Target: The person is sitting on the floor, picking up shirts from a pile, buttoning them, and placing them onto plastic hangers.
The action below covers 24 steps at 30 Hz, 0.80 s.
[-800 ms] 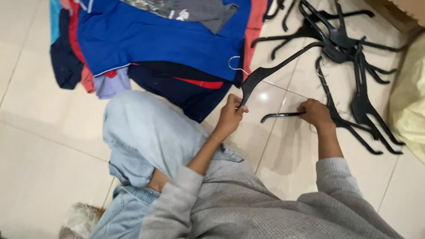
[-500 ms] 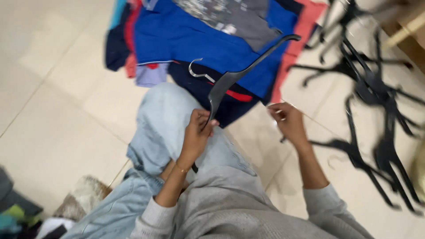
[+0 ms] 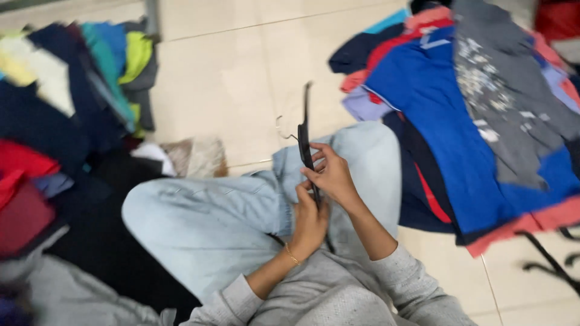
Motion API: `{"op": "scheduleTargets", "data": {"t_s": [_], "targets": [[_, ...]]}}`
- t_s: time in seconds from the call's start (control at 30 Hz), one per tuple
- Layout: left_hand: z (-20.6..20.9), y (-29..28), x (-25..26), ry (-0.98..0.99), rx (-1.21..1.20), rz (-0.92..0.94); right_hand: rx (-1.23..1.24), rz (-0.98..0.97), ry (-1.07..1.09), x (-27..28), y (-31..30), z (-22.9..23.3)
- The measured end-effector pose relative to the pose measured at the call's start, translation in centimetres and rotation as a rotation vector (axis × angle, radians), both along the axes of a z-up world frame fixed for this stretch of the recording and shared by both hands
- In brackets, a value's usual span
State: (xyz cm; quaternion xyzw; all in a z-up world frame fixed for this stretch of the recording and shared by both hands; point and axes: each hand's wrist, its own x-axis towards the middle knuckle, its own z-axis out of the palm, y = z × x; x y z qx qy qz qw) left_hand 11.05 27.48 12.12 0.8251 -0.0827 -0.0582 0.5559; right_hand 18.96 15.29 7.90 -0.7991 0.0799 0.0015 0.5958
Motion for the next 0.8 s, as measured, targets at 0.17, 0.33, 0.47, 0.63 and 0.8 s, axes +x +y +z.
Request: {"op": "scheduleTargets", "data": {"t_s": [0.17, 0.33, 0.47, 0.63, 0.8], "targets": [[-1.4, 4.9, 1.6, -0.004, -0.039, 0.009, -0.164, 0.239, 0.015, 3.2, 3.0, -2.6], [-2.9, 13.8, 9.7, -0.28, 0.318, 0.312, -0.392, 0.386, -0.091, 9.6, 3.3, 1.0], [-8.7, 20.0, 17.1, -0.312, 0.748, 0.362, -0.528, 0.529, -0.064, 16.1, 5.6, 1.1], [-16.9, 23.1, 23.5, -0.097, 0.985, 0.2, -0.333, 0.655, -0.063, 22.7, 6.9, -10.6], [-20.8, 23.1, 24.8, 0.202, 1.017, 0.049, -0.354, 0.565, -0.116, 22.3, 7.1, -18.2]]}}
